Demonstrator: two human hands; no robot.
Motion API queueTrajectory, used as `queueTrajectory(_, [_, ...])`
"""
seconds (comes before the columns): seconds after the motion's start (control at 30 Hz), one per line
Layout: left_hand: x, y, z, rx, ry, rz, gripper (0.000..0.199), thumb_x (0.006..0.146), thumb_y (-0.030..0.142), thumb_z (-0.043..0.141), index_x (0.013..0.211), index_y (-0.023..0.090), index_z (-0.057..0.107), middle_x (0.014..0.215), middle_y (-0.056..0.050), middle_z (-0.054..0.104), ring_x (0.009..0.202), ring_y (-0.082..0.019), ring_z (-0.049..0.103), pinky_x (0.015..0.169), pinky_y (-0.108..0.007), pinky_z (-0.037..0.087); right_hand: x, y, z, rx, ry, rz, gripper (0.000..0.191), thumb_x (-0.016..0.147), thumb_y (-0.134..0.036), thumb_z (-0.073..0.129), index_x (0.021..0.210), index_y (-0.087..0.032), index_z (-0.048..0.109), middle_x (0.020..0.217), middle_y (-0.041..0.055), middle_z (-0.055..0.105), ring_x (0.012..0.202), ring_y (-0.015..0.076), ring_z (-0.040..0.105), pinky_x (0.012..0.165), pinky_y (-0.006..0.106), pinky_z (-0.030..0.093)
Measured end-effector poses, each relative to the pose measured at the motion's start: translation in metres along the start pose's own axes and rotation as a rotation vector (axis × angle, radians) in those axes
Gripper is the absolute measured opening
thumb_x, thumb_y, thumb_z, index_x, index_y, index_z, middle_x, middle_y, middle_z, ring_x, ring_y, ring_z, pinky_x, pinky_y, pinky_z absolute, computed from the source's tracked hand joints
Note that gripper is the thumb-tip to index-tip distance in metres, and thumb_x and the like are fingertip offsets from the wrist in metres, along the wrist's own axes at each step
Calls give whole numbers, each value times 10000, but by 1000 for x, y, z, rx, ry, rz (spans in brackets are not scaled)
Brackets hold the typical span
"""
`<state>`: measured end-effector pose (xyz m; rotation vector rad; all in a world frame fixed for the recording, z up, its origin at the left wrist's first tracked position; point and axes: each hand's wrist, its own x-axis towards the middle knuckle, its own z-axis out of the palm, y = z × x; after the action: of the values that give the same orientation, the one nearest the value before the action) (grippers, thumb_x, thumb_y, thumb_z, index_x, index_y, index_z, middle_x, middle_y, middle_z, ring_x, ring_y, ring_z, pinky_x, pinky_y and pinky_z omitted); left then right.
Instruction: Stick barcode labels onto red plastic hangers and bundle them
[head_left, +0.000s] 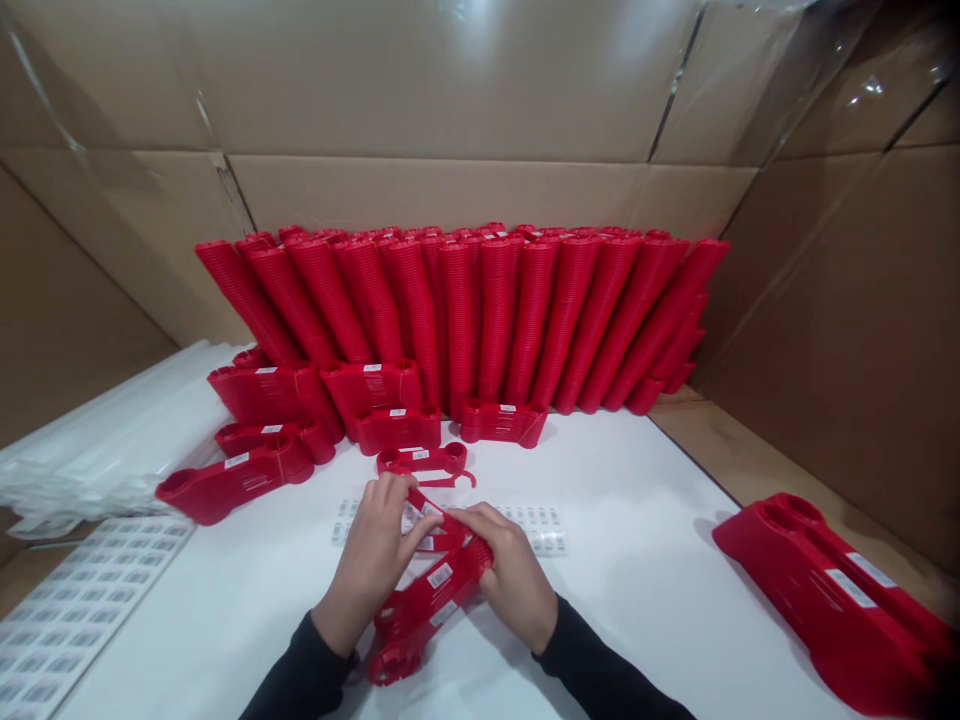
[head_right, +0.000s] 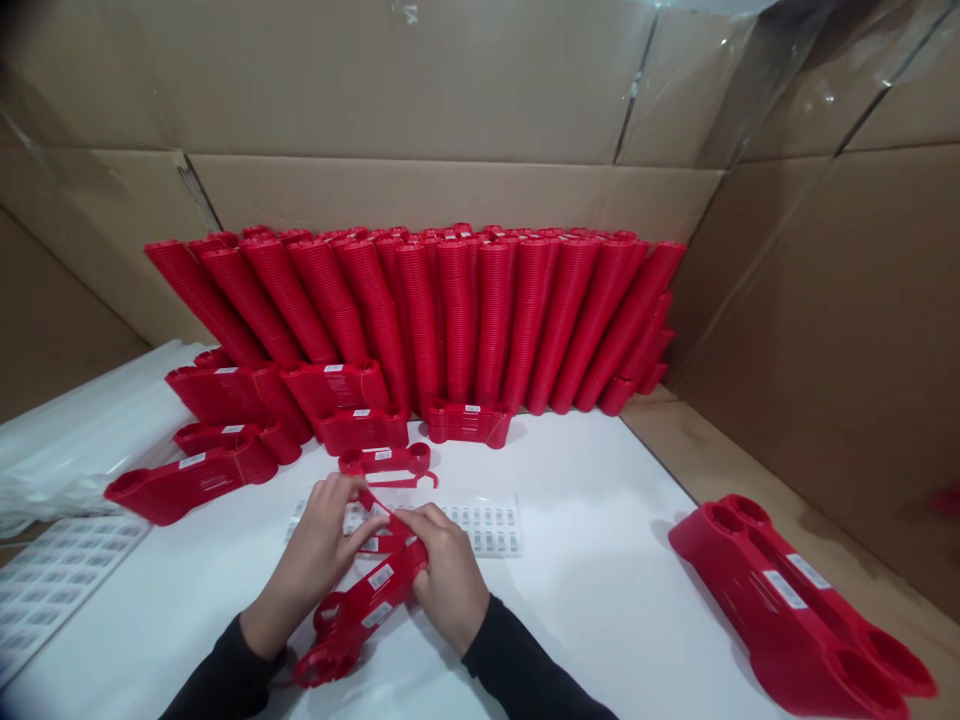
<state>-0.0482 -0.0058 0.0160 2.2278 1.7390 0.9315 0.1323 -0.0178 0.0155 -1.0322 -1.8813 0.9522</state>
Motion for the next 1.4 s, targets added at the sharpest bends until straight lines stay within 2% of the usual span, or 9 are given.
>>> queueTrajectory(0.2, [1, -20, -2, -315, 140, -351, 516, 753, 501, 544, 1138, 193, 392, 1094, -93, 476, 940, -241, 533, 764, -396, 474, 2, 3, -3, 50, 11, -8, 498, 708, 9, 470, 1119, -235, 610, 990, 56, 605, 930, 177, 577, 820, 287, 465])
queueTrajectory(0.3, [-2, -13, -10, -553, -270, -405, 407, 800, 491, 479, 1074, 190, 499, 1028, -76, 586, 879, -213, 594, 766, -346, 481, 4, 8, -7, 52, 50, -53, 486, 724, -6, 482, 1134, -239, 601, 972, 52, 596, 907, 168, 579, 799, 283, 468])
queueTrajectory(0.4, [-7, 3, -23, -624, -739, -217, 313, 834, 452, 442, 955, 225, 621, 959, -27, 655, 899, -196, 598, 816, -297, 448, 3, 11, -8, 37, 16, -149, 499, 740, -13, 482, 1156, -270, 586, 956, 41, 587, 886, 158, 576, 779, 279, 470])
queueTrajectory(0.5, [-12, 14, -30, -601, -873, -113, 333, 847, 455, 412, 863, 225, 652, 853, -4, 664, 771, -172, 597, 709, -259, 455, 1, 12, -7, 31, -30, -217, 479, 763, -46, 504, 1175, -281, 570, 958, 41, 581, 883, 155, 574, 772, 276, 471])
queueTrajectory(0.6, [-14, 15, -25, -579, -760, -140, 302, 814, 453, 479, 851, 208, 653, 817, -10, 665, 727, -171, 596, 657, -252, 455, 2, 13, -6, 25, -14, -252, 463, 774, -69, 518, 1182, -283, 565, 955, 43, 577, 880, 157, 574, 767, 278, 472])
queueTrajectory(0.87, [-6, 9, -6, -793, -16, -494, 388, 768, 499, 523, 647, 137, 587, 599, -33, 615, 618, -174, 587, 641, -289, 472, 5, 19, -7, 17, 49, -228, 492, 773, -40, 494, 1193, -288, 556, 978, 47, 579, 893, 160, 573, 769, 279, 480])
queueTrajectory(1.07, [-5, 13, -12, -989, 238, -483, 305, 740, 378, 619, 945, 199, 480, 856, -8, 641, 758, -148, 598, 655, -250, 467, 5, 19, -10, 14, 119, -210, 505, 770, -22, 460, 1196, -278, 553, 1004, 56, 581, 934, 172, 566, 806, 302, 470])
queueTrajectory(1.3, [-9, 14, -11, -975, 308, -414, 310, 775, 351, 585, 1008, 224, 427, 873, -15, 650, 789, -159, 620, 727, -291, 483, 4, 17, -11, 31, 203, -204, 413, 799, -82, 482, 1146, -276, 593, 983, 57, 589, 906, 177, 577, 781, 301, 474])
queueTrajectory(1.4, [-10, 8, -8, -873, 219, -337, 211, 809, 330, 531, 970, 213, 462, 890, -38, 650, 826, -175, 618, 756, -315, 485, 4, 14, -14, 73, 274, -158, 378, 797, -103, 503, 1117, -274, 610, 977, 51, 595, 903, 181, 581, 770, 294, 473])
